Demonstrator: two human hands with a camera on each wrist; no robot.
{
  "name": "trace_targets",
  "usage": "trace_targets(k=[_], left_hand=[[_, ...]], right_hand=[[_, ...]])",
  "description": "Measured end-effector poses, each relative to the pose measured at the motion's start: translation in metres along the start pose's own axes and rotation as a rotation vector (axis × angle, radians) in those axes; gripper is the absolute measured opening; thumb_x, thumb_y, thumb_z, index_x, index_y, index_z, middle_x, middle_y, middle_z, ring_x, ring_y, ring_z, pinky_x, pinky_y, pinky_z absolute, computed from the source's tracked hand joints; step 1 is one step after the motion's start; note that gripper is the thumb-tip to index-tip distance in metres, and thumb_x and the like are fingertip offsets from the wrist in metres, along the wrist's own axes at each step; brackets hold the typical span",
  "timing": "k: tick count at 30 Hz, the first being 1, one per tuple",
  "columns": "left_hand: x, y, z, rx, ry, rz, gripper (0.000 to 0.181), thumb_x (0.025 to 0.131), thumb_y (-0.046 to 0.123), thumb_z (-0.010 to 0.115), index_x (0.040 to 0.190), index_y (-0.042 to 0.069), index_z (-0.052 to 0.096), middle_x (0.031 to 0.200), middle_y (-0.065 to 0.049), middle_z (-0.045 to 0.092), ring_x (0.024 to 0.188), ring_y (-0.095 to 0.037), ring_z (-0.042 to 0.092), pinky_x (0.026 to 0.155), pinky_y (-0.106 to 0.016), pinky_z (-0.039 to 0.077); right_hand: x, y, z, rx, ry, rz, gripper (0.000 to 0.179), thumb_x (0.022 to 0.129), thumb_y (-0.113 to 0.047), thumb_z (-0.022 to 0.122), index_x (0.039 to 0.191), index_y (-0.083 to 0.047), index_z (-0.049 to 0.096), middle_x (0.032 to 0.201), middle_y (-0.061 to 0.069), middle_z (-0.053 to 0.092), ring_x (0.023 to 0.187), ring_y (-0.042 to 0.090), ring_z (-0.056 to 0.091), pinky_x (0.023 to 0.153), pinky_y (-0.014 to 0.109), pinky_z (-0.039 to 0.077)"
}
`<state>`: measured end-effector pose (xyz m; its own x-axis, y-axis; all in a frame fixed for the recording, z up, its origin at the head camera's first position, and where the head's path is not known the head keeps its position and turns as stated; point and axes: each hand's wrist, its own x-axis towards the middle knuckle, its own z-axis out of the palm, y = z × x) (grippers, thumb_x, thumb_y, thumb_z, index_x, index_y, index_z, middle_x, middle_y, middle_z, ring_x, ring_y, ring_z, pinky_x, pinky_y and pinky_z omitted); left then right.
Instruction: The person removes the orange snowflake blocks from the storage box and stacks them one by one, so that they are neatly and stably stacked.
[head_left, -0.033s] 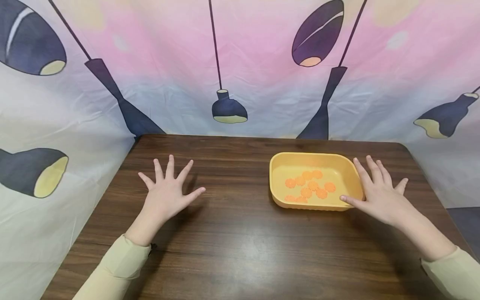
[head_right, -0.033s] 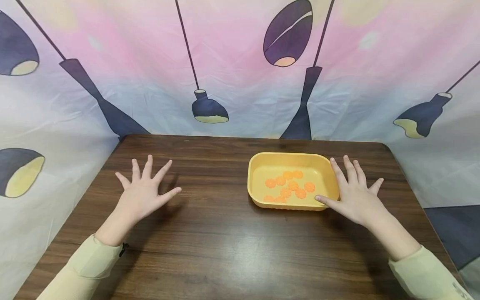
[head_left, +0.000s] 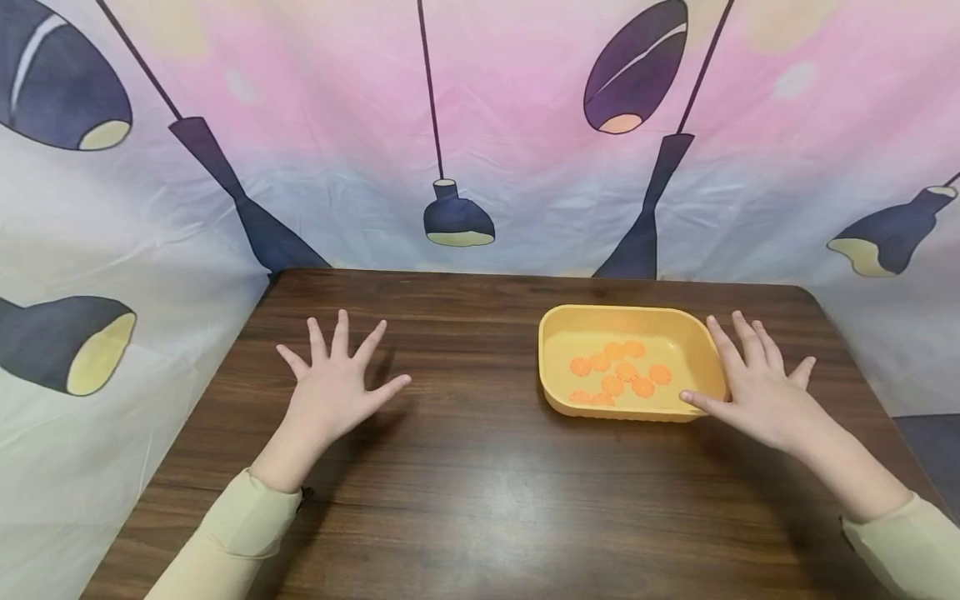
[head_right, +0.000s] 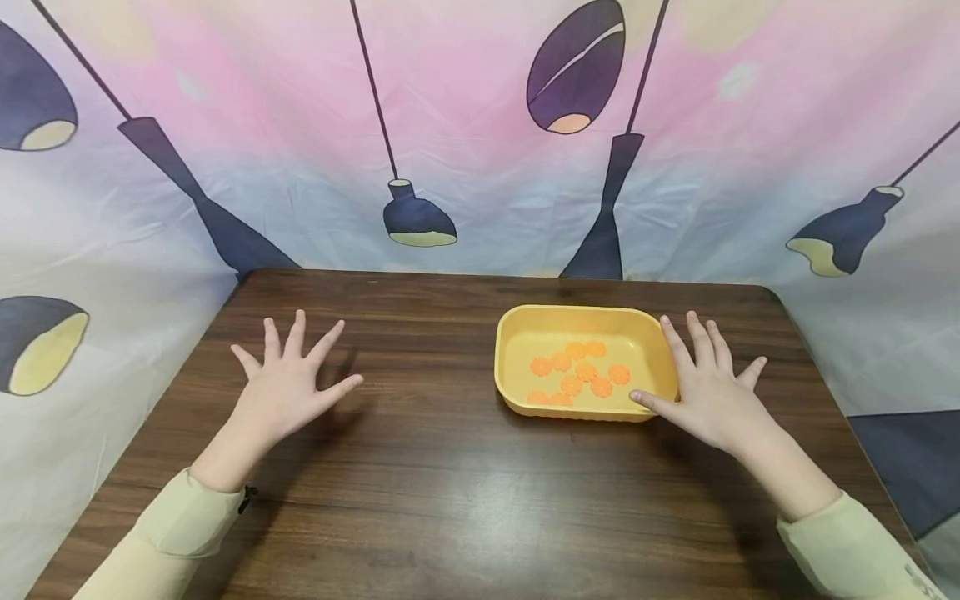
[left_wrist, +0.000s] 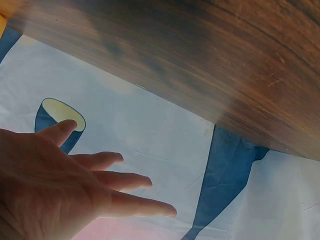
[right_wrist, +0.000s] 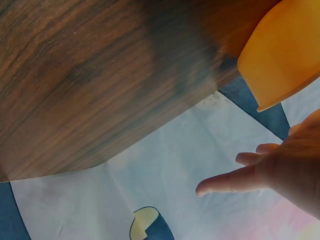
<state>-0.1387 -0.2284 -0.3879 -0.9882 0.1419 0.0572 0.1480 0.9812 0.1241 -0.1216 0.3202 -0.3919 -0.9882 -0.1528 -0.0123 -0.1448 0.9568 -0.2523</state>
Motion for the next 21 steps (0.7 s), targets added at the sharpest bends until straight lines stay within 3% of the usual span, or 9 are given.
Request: trace_targets(k=[15,21], left_hand=[[0.008,0.009,-0.003,-0.011,0.017,0.052,0.091,0.094,0.073,0.060,0.167,0.025,0.034,0.173,-0.033,0.017,0.156,-0.067,0.003,0.108,-0.096,-0.001],[0.013,0.017,0.002,-0.058,0.083,0.107,0.087,0.095,0.065,0.065,0.165,0.021,0.039,0.172,-0.030,0.024,0.159,-0.061,0.009,0.116,-0.091,0.006]], right_hand=[[0.006,0.000,-0.003,0.008,-0.007,0.011,0.116,0.094,-0.065,0.069,0.172,-0.019,-0.004,0.174,0.032,-0.004,0.157,0.062,0.001,0.093,0.103,-0.003],[0.007,0.002,-0.001,0.018,0.034,-0.016,0.113,0.095,-0.062,0.069,0.172,-0.017,0.001,0.174,0.033,0.003,0.156,0.062,0.009,0.099,0.101,0.003]])
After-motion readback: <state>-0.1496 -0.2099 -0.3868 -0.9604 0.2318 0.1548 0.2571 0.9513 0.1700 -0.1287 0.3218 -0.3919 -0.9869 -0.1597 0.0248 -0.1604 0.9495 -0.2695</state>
